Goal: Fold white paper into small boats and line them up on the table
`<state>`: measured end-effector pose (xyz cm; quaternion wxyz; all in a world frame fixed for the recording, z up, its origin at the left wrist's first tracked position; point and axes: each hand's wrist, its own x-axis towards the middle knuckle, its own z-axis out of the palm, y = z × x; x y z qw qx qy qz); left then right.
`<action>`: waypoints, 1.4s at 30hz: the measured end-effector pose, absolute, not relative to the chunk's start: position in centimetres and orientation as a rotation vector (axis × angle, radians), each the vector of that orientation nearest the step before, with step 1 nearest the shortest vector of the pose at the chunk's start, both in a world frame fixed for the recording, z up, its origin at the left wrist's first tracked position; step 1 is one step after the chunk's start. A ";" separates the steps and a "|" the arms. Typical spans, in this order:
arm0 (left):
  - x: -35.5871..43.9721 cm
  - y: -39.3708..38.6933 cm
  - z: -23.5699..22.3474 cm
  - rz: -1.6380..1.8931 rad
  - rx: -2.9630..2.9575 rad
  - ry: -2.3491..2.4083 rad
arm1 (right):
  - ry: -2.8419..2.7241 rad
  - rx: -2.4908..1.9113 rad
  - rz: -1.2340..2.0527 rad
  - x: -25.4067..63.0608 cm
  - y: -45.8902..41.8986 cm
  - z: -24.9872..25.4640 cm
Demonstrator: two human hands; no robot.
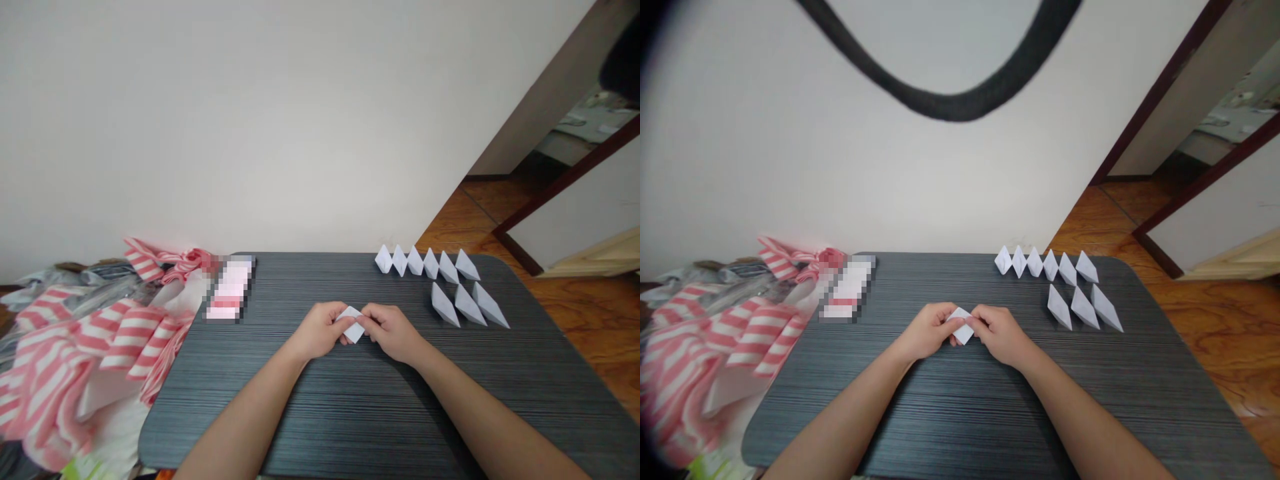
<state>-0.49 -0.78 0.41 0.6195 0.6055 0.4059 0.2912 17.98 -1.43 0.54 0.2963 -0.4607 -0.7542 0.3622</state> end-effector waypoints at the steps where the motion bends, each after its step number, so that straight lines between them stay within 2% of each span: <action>1: -0.5 -0.8 0.5 0.667 1.388 0.926 | -1.997 -1.229 0.969 18.0 -1.4 0.5; 17: -0.6 -0.5 0.7 0.664 1.277 0.860 | -1.731 -1.348 1.266 18.5 -1.3 0.1; 42: -0.9 -0.3 0.2 0.705 1.157 0.867 | -1.693 -1.281 1.303 19.1 -1.2 -0.1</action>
